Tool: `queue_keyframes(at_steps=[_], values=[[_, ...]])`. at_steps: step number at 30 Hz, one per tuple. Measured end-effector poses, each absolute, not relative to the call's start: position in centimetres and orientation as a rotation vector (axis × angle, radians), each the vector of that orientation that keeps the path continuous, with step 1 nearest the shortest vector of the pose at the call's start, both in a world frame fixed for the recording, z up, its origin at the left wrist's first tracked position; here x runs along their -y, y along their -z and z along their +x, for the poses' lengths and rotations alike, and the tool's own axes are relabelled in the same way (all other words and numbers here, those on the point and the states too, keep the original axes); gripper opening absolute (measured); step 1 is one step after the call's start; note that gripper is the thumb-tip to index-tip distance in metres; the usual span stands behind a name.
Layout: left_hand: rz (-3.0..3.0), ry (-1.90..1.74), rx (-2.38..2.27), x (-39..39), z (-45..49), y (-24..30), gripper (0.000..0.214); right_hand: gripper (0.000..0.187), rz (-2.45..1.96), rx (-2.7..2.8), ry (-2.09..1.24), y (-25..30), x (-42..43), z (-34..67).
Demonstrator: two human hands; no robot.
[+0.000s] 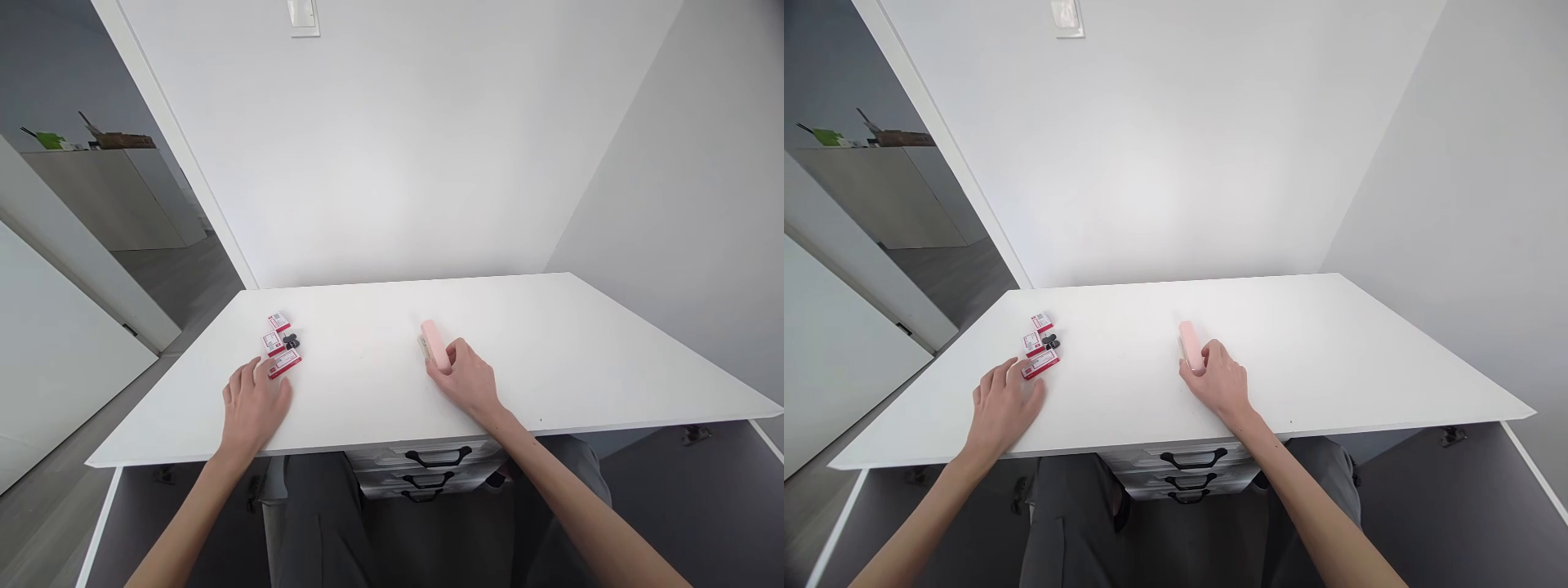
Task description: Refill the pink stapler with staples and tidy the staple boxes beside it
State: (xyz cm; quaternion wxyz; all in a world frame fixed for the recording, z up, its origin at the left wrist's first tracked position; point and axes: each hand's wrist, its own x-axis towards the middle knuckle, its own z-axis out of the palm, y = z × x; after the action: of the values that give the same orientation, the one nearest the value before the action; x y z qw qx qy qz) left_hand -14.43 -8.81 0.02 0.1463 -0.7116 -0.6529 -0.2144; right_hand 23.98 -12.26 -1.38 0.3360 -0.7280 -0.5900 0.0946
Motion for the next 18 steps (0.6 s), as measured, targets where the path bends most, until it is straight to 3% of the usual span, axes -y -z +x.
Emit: queue_keyframes(at_steps=[14,18], values=[[-2.634,0.606,1.424,9.2,-10.8,-1.0,0.042,0.039,-1.389,1.303,-0.902,1.8,14.7,29.0],[-2.795,0.56,1.391,6.3,-9.3,-1.7,0.061,0.04,-1.432,1.339,-0.885,1.4,14.9,28.7]])
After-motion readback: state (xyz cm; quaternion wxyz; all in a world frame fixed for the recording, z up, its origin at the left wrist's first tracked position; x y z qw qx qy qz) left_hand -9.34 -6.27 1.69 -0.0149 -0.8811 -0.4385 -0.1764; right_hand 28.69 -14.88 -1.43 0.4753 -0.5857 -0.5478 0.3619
